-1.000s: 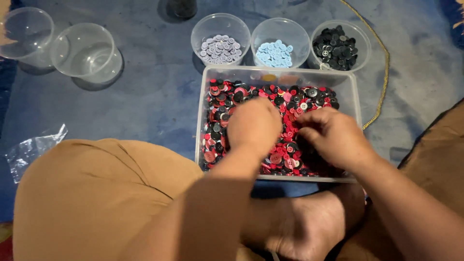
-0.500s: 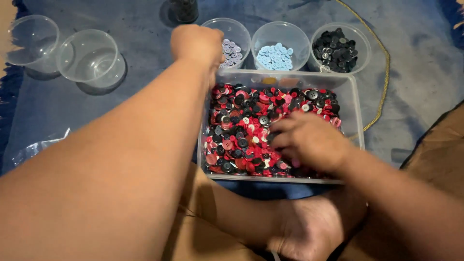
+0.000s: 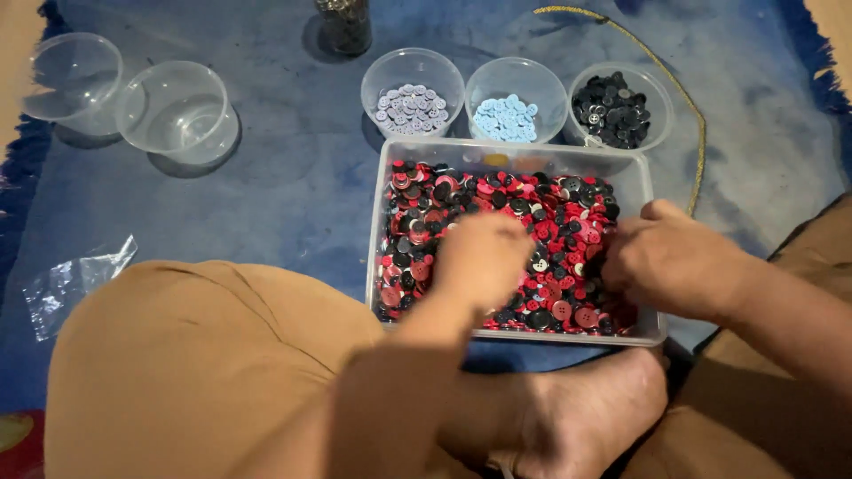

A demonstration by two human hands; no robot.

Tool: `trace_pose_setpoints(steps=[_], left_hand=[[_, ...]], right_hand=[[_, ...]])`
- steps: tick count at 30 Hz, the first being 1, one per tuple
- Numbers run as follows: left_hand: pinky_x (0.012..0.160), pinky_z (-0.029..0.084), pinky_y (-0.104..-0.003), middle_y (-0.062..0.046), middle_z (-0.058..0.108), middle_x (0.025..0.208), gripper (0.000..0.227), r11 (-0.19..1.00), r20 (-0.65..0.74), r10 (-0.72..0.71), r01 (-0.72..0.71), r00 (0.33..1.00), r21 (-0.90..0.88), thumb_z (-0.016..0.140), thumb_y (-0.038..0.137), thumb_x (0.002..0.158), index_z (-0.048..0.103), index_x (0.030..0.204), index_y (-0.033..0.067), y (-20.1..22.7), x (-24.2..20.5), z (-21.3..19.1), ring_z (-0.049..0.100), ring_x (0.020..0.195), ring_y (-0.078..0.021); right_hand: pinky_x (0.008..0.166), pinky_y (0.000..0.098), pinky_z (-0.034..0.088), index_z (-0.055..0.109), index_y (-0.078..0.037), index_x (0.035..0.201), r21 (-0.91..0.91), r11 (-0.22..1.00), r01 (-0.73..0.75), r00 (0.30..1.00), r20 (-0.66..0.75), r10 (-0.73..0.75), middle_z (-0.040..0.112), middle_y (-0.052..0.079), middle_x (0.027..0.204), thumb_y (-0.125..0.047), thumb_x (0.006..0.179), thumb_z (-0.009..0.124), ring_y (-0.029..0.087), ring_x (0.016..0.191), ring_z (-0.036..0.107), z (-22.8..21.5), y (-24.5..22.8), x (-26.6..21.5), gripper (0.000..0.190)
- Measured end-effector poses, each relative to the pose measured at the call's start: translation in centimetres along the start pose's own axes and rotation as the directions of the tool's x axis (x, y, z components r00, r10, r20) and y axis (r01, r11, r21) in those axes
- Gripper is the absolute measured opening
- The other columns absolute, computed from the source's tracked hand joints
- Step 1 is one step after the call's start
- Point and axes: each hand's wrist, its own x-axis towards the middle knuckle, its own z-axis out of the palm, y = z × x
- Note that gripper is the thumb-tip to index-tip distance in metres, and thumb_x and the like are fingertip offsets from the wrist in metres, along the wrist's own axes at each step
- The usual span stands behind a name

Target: Sorting various colored buttons from a central tray into separate small containers based on color.

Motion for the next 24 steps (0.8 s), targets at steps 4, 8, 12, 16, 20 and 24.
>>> trace_pose_setpoints(steps=[4, 8, 12, 16, 20, 24], left_hand=[[0.069, 0.06, -0.029, -0.005, 0.079, 0.084, 0.022, 1.0, 0.043, -0.006, 0.007, 0.999, -0.023, 0.068, 0.019, 0.085, 0.079, 0.101, 0.0083, -1.7, -2.0, 2.6, 0.071, 0.071, -0.0166], [0.075, 0.06, -0.028, -0.006, 0.08, 0.098, 0.028, 0.999, 0.034, -0.011, 0.012, 0.999, -0.031, 0.067, 0.018, 0.086, 0.076, 0.111, 0.0075, -1.2, -2.9, 2.7, 0.075, 0.085, -0.0177], [0.094, 0.058, -0.034, 0.004, 0.08, 0.102, 0.03, 0.981, 0.082, -0.159, 0.148, 0.984, 0.124, 0.069, 0.039, 0.088, 0.079, 0.11, 0.0229, -0.2, -3.3, 1.2, 0.072, 0.113, -0.0198], [0.092, 0.059, -0.04, 0.003, 0.08, 0.098, 0.023, 0.974, 0.034, -0.139, 0.131, 0.99, 0.183, 0.066, 0.041, 0.088, 0.082, 0.098, 0.0279, -1.5, -2.6, 1.1, 0.072, 0.111, -0.0259], [0.091, 0.06, -0.039, 0.003, 0.079, 0.092, 0.018, 0.965, -0.105, -0.169, 0.186, 0.98, 0.183, 0.068, 0.037, 0.083, 0.081, 0.094, 0.029, -1.8, -2.3, 0.0, 0.072, 0.107, -0.0237], [0.086, 0.061, -0.037, 0.007, 0.077, 0.083, 0.013, 0.958, -0.154, -0.211, 0.236, 0.965, 0.164, 0.07, 0.034, 0.08, 0.08, 0.087, 0.0304, -2.2, -2.8, -1.1, 0.074, 0.099, -0.0198]], right_hand=[[0.093, 0.0378, 0.036, 0.07, -0.032, 0.065, -0.05, 0.998, -0.035, 0.997, -0.071, 0.031, 0.07, -0.013, 0.082, -0.039, 0.082, 0.058, 0.013, 0.088, 0.057, 0.4, -1.1, 0.3, 0.022], [0.069, 0.0336, 0.046, 0.074, -0.016, 0.077, 0.763, 0.608, -0.22, 0.957, 0.048, 0.286, 0.073, -0.002, 0.072, -0.02, 0.09, 0.066, 0.017, 0.067, 0.07, -3.0, -4.3, 0.2, 0.015], [0.061, 0.031, 0.054, 0.084, -0.006, 0.083, 0.97, 0.195, -0.144, 0.925, 0.062, 0.375, 0.077, 0.007, 0.063, -0.011, 0.088, 0.077, 0.018, 0.064, 0.067, -4.7, -6.6, -0.3, 0.01], [0.04, 0.0371, 0.047, 0.08, 0.007, 0.1, 0.971, -0.133, -0.198, 0.938, 0.227, 0.262, 0.069, 0.021, 0.066, 0.003, 0.099, 0.062, 0.03, 0.047, 0.063, -3.1, -4.9, 0.6, 0.018], [0.084, 0.0414, 0.063, 0.086, -0.032, 0.096, 0.622, 0.783, -0.019, 0.962, -0.203, 0.185, 0.08, -0.003, 0.098, -0.026, 0.07, 0.087, 0.026, 0.095, 0.078, 0.6, -4.6, 1.6, 0.027], [0.082, 0.0396, 0.063, 0.081, -0.039, 0.1, 0.44, 0.898, -0.021, 0.948, -0.276, 0.158, 0.074, -0.01, 0.099, -0.037, 0.074, 0.083, 0.023, 0.094, 0.075, 1.7, -5.3, 3.1, 0.026]])
